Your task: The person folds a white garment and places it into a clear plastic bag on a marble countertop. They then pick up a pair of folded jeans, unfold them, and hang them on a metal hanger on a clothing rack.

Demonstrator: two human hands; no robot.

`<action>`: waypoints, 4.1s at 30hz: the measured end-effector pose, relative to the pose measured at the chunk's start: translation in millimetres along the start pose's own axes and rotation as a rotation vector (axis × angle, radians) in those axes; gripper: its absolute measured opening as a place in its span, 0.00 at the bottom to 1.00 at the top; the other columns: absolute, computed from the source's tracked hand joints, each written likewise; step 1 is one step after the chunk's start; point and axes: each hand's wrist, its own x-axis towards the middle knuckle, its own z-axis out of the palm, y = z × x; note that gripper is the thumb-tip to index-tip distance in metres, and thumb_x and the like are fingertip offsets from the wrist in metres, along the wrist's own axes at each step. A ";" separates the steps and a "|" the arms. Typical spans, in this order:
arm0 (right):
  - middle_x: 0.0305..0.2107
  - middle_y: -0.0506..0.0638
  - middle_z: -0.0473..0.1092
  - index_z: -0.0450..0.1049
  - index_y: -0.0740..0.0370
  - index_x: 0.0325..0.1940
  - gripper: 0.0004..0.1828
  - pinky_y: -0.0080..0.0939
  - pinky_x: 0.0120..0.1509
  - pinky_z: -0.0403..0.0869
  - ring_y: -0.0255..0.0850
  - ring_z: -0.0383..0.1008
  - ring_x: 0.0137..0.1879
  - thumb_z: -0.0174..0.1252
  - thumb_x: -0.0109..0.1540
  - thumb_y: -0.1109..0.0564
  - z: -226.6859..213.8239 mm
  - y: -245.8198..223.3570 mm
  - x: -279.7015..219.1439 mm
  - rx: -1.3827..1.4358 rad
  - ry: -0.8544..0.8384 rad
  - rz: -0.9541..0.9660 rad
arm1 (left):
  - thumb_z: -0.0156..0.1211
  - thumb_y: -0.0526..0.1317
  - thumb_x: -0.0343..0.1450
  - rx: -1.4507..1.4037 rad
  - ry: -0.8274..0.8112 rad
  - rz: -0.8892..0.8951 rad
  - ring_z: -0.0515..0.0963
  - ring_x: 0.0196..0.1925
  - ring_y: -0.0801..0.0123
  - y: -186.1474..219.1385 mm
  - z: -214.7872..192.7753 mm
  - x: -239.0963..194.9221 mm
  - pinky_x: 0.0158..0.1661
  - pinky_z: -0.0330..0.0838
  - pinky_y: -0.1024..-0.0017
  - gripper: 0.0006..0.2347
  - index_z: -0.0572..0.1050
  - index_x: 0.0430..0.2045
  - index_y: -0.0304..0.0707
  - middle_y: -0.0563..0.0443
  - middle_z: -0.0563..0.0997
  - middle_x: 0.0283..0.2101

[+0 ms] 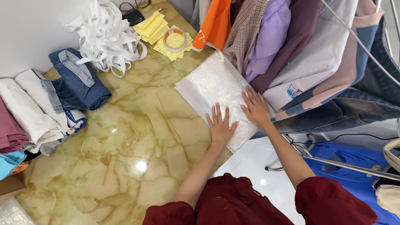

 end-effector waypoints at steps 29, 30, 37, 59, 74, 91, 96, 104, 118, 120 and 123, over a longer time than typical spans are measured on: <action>0.78 0.56 0.29 0.44 0.35 0.80 0.46 0.80 0.74 0.27 0.66 0.25 0.81 0.40 0.63 0.19 -1.0 -49.6 -42.5 0.095 -0.130 0.485 | 0.46 0.71 0.66 -0.271 -0.179 0.033 0.33 0.80 0.47 -0.3 -2.2 -36.8 0.73 0.24 0.46 0.46 0.47 0.73 0.35 0.34 0.34 0.78; 0.78 0.56 0.30 0.45 0.35 0.80 0.47 0.80 0.74 0.26 0.66 0.26 0.81 0.44 0.61 0.20 3.5 -47.4 -38.4 0.127 -0.163 0.505 | 0.51 0.68 0.66 -0.351 -0.166 0.077 0.36 0.80 0.46 -9.9 3.8 -33.5 0.73 0.27 0.46 0.45 0.50 0.72 0.35 0.33 0.35 0.78; 0.70 0.60 0.58 0.71 0.49 0.66 0.28 0.64 0.73 0.59 0.62 0.57 0.74 0.61 0.61 0.50 -16.7 -178.5 -29.9 0.303 0.157 0.116 | 0.64 0.50 0.69 -0.488 0.355 -0.059 0.62 0.71 0.40 -131.2 -23.3 -90.2 0.64 0.58 0.42 0.31 0.66 0.65 0.32 0.27 0.63 0.68; 0.78 0.57 0.34 0.59 0.36 0.76 0.42 0.76 0.78 0.38 0.67 0.29 0.81 0.59 0.59 0.32 52.6 -396.6 36.7 0.435 -0.442 0.022 | 0.37 0.66 0.75 0.001 0.345 -1.267 0.36 0.81 0.53 -433.9 -27.0 -413.4 0.72 0.32 0.40 0.29 0.59 0.70 0.60 0.41 0.39 0.79; 0.78 0.61 0.38 0.56 0.40 0.78 0.43 0.73 0.76 0.50 0.69 0.38 0.80 0.57 0.61 0.32 36.7 -394.5 60.7 0.299 -0.540 -0.104 | 0.49 0.46 0.76 0.414 0.598 -1.314 0.70 0.44 0.56 -530.3 -14.3 -474.1 0.36 0.68 0.64 0.16 0.67 0.51 0.34 0.46 0.67 0.43; 0.62 0.66 0.66 0.64 0.58 0.71 0.34 0.64 0.74 0.60 0.59 0.62 0.72 0.58 0.66 0.40 -48.2 -504.8 45.3 1.206 -0.704 0.147 | 0.54 0.30 0.63 -0.790 0.426 -0.752 0.80 0.45 0.30 -468.7 14.5 -316.8 0.43 0.72 0.46 0.11 0.74 0.38 0.27 0.28 0.79 0.34; 0.62 0.63 0.61 0.48 0.58 0.72 0.45 0.61 0.70 0.64 0.56 0.62 0.71 0.67 0.64 0.40 94.5 -536.1 44.1 1.509 -0.933 0.374 | 0.52 0.30 0.66 -1.053 0.533 -0.558 0.79 0.40 0.36 -388.1 7.4 -241.4 0.41 0.72 0.53 0.01 0.69 0.25 0.37 0.34 0.76 0.30; 0.28 0.47 0.72 0.77 0.58 0.40 0.06 0.34 0.44 0.72 0.36 0.73 0.37 0.61 0.65 0.53 146.8 -508.1 12.3 1.571 -0.517 0.357 | 0.56 0.38 0.70 -0.607 0.474 -0.614 0.78 0.47 0.46 -363.4 -26.4 -272.5 0.46 0.75 0.53 0.02 0.73 0.32 0.43 0.45 0.74 0.41; 0.34 0.46 0.73 0.75 0.55 0.41 0.11 0.41 0.45 0.79 0.39 0.77 0.42 0.67 0.63 0.48 140.9 -505.8 11.5 1.599 -0.549 0.415 | 0.78 0.58 0.56 -0.946 0.354 -1.132 0.76 0.59 0.34 -454.0 -58.8 -371.0 0.55 0.70 0.44 0.47 0.61 0.63 0.25 0.23 0.76 0.55; 0.40 0.47 0.72 0.75 0.54 0.48 0.14 0.44 0.47 0.78 0.41 0.77 0.47 0.67 0.61 0.51 106.6 -517.1 3.7 1.519 -0.633 0.404 | 0.79 0.56 0.55 -0.859 0.462 -1.155 0.81 0.51 0.36 -474.0 -27.5 -368.2 0.49 0.75 0.47 0.35 0.74 0.47 0.25 0.26 0.81 0.44; 0.50 0.50 0.73 0.71 0.53 0.52 0.15 0.41 0.55 0.75 0.43 0.76 0.57 0.62 0.65 0.47 61.5 -534.3 -5.1 1.550 -0.711 0.359 | 0.78 0.49 0.57 -0.452 0.615 -1.292 0.81 0.48 0.35 -478.3 -49.2 -385.8 0.46 0.77 0.45 0.30 0.73 0.46 0.29 0.28 0.79 0.45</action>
